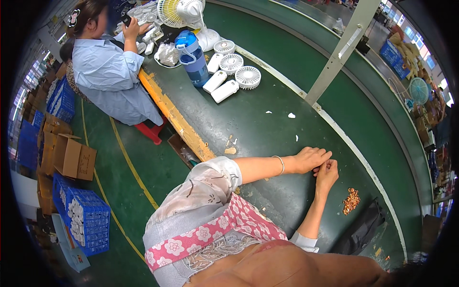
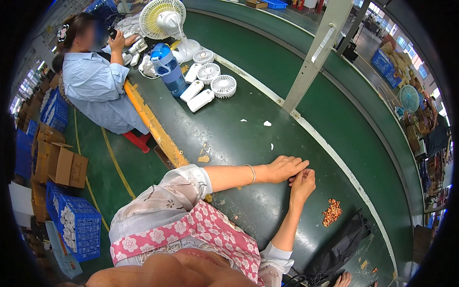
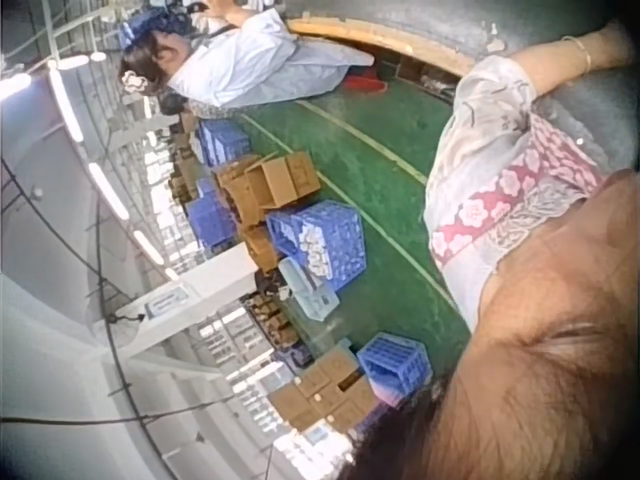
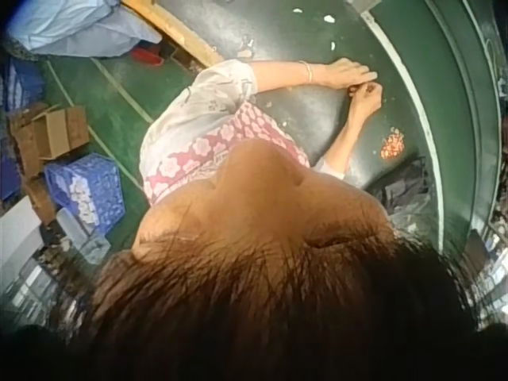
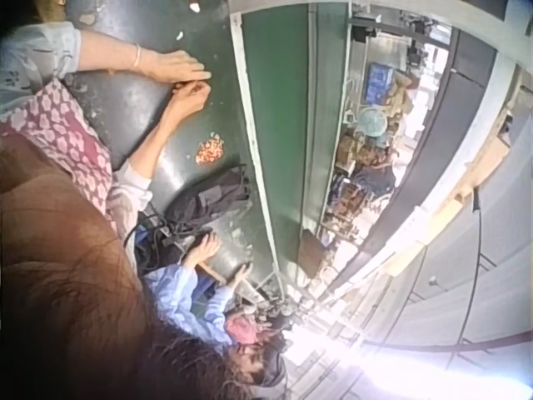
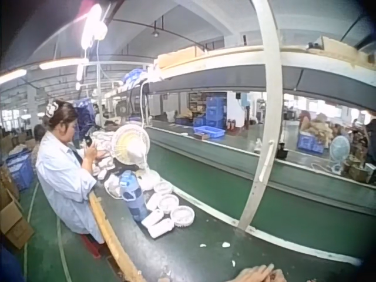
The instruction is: The person assembles portable electric fans by attaching the fan heads to the fan handles by hand on a workstation.
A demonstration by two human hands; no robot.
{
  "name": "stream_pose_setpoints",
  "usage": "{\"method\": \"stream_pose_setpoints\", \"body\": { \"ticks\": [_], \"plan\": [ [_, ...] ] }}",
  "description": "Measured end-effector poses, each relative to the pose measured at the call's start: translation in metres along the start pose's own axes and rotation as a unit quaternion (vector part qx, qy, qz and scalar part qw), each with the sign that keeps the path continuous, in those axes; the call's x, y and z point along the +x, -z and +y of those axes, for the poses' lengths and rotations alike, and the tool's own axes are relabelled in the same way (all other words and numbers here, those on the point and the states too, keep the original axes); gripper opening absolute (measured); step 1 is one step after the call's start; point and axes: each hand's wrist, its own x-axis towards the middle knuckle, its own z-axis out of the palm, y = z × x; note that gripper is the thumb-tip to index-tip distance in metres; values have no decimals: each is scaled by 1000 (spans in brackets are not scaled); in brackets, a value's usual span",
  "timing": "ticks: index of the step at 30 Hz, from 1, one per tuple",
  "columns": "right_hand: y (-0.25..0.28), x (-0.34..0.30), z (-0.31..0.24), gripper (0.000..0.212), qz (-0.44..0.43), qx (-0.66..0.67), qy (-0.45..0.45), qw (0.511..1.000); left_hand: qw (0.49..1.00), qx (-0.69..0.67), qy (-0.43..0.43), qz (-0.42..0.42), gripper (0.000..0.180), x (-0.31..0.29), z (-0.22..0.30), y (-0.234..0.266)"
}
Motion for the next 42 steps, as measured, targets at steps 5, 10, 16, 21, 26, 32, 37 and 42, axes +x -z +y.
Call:
{"method": "stream_pose_setpoints", "body": {
  "ticks": [5,10,16,21,26,32,37,42],
  "plan": [
    [-3,-2,1,18,11,-5,12,1000,1000,-8,-6,-7,42,1,1,1],
    [-4,-4,-4,15,2,11,8,1000,1000,-26,12,13,25,0,-3,-1],
    [-5,-4,3,13,41,39,26,998,995,-77,49,39,13,4,-6,-5],
    [-9,-6,1,13,49,37,23,998,993,-91,69,35,13,3,-8,-3],
    [-11,-6,8,12,50,19,44,998,992,-96,75,37,16,4,-9,-5],
    [-13,-7,10,13,62,15,59,996,991,-105,67,45,22,4,-10,-3],
    [-13,-6,7,13,84,13,81,993,986,-132,79,70,20,6,-8,-2],
    [-12,-6,8,13,57,41,47,996,989,-114,65,62,21,5,-9,-3]
  ]
}}
